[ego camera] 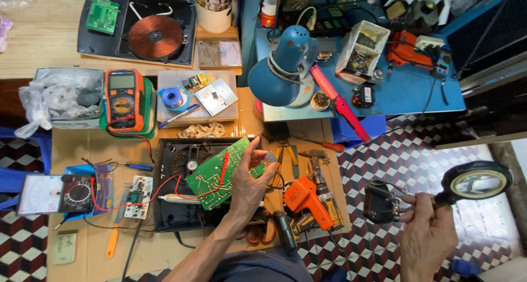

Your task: The person works on a green circuit board, connecting wires and using a magnifying glass to inspect components. They then handle a second brown circuit board, placing a small component onto it and using a heat gun to apply heat.

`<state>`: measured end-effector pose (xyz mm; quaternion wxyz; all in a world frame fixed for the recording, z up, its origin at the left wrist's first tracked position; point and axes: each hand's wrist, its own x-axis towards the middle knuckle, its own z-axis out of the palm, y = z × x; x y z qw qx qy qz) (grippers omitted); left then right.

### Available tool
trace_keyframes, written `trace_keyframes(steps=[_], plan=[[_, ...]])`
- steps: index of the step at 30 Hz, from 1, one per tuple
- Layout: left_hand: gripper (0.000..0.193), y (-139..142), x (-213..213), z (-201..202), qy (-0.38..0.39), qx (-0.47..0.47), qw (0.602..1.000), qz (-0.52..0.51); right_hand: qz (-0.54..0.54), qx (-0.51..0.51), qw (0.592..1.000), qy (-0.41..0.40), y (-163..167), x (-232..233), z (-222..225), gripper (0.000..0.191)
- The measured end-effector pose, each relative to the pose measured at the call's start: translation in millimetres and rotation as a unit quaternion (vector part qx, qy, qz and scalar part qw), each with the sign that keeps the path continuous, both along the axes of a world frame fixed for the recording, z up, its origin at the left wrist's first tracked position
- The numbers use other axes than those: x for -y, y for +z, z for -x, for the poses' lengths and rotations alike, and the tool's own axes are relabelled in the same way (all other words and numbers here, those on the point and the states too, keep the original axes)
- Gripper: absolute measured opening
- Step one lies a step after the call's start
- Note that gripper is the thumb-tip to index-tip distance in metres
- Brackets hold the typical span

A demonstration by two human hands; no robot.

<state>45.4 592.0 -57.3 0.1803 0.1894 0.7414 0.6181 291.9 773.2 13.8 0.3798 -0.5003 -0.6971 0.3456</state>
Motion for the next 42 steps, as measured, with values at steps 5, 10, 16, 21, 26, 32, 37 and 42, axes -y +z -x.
trace_keyframes(steps=[5, 10, 16, 21, 26, 32, 37, 42], plan=[[0.047, -10, 25, -20, 0.045, 0.311, 0.948, -0.049, 0.007, -0.105, 0.994, -0.003, 9, -51, 3, 0.022], [0.047, -50, 45, -29, 0.099, 0.387, 0.896, -0.195, -0.019, -0.11, 0.993, 0.047, 13, -155, 48, 0.028], [0.048, -116, 84, -42, 0.197, 0.445, 0.855, -0.181, -0.036, -0.097, 0.989, 0.103, 3, -284, 93, 0.028], [0.049, -111, 79, -78, 0.261, 0.411, 0.848, -0.208, 0.027, -0.06, 0.993, 0.1, -13, -340, 118, 0.029], [0.043, -59, 54, -101, 0.336, 0.407, 0.815, -0.241, -0.004, -0.066, 0.98, 0.186, -25, -337, 137, 0.026], [0.039, -10, 56, -101, 0.343, 0.408, 0.818, -0.215, -0.053, -0.003, 0.992, 0.116, -45, -300, 116, 0.023], [0.038, -29, 82, -89, 0.325, 0.423, 0.824, -0.191, -0.049, -0.149, 0.98, 0.125, -96, -204, 88, 0.033], [0.036, -58, 101, -61, 0.243, 0.428, 0.843, -0.219, 0.254, 0.075, 0.932, 0.247, -106, -10, 100, 0.028]])
